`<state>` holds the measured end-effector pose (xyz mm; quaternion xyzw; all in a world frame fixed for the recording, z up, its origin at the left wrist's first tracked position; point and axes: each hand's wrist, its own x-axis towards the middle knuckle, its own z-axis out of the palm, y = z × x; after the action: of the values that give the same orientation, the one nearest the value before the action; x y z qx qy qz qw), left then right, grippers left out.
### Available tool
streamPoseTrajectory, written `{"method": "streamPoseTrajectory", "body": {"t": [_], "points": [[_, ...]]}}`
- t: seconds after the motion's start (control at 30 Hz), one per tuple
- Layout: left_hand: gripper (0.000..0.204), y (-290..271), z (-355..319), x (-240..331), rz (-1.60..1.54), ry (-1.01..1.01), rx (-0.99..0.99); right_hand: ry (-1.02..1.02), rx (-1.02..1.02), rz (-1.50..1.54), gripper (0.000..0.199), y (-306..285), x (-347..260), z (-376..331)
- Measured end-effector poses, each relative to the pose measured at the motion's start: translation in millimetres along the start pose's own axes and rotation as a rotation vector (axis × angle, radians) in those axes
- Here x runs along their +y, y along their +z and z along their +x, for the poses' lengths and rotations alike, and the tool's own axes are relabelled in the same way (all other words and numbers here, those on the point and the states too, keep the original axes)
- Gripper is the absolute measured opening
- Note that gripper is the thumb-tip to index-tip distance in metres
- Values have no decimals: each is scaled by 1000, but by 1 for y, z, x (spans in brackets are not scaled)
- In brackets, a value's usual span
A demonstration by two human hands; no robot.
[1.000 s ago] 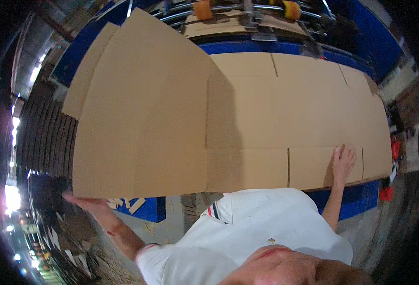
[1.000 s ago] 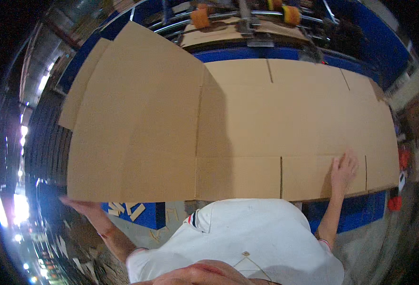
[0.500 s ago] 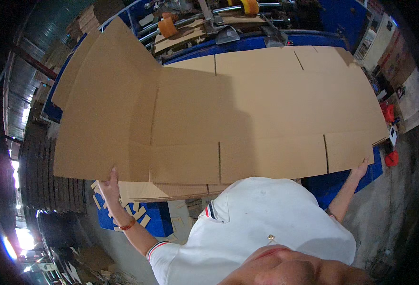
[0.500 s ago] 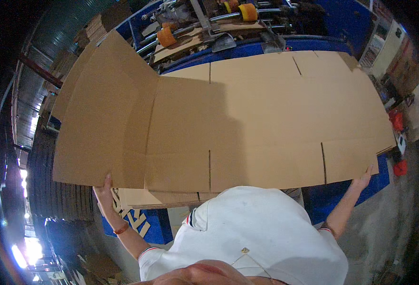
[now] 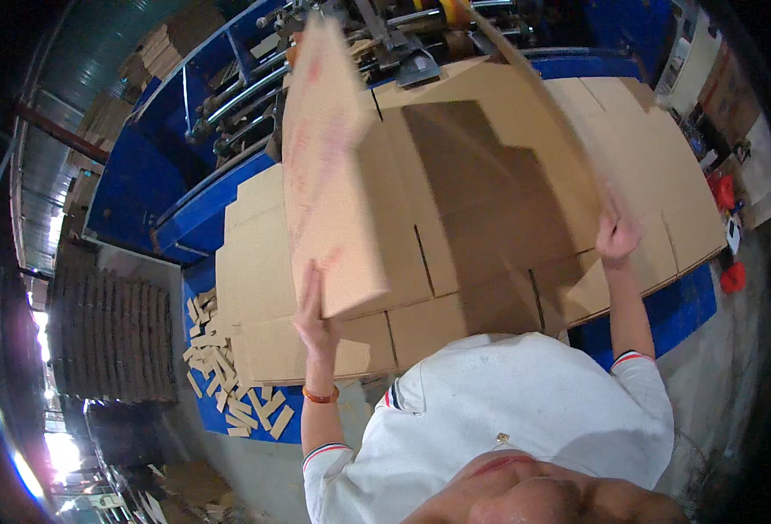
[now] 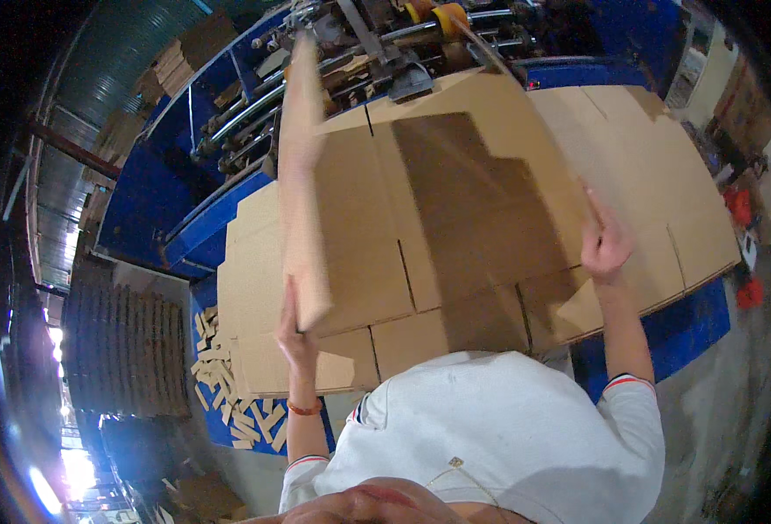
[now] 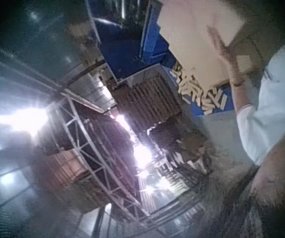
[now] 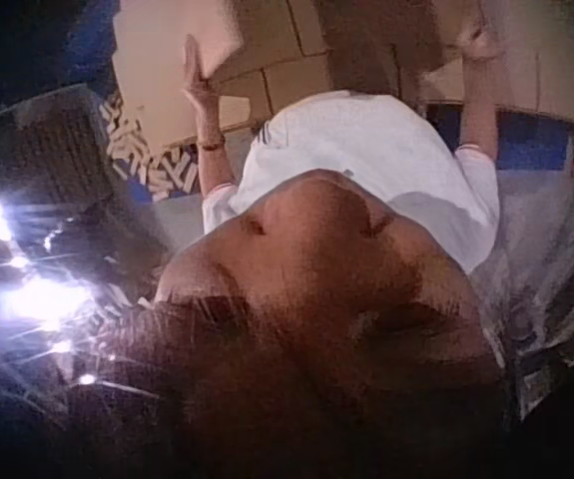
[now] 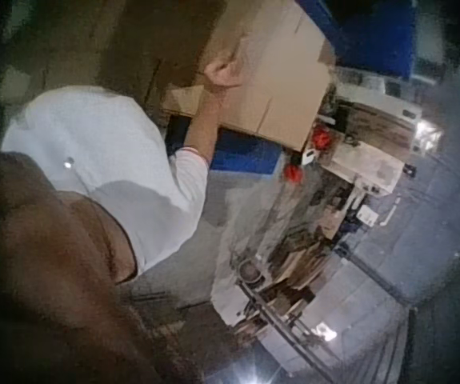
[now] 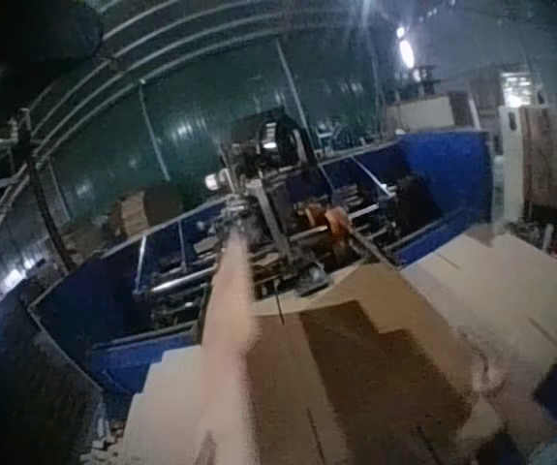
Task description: The person repeatedly picks up flat cardboard sheets, folds them into box shapes, and places them on a conveyor belt. The process is continuous and repetitive, with the person handling each box individually.
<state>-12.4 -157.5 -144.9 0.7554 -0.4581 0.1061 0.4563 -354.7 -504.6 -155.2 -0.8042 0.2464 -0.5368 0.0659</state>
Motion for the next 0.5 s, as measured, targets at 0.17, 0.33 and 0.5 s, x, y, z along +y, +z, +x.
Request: {"method": "streamPoseTrajectory", "body": {"t": [0.17, 0.33, 0.5], "points": [[64, 36, -33, -9, 295, 214, -394, -351, -380, 14, 48, 23, -42, -10], [62, 49, -25, 0, 343, 179, -533, -492, -720, -61, 51, 47, -52, -31], [61, 64, 6, -28, 390, 178, -517, -424, -715, -42, 58, 84, -40, -25]]}}
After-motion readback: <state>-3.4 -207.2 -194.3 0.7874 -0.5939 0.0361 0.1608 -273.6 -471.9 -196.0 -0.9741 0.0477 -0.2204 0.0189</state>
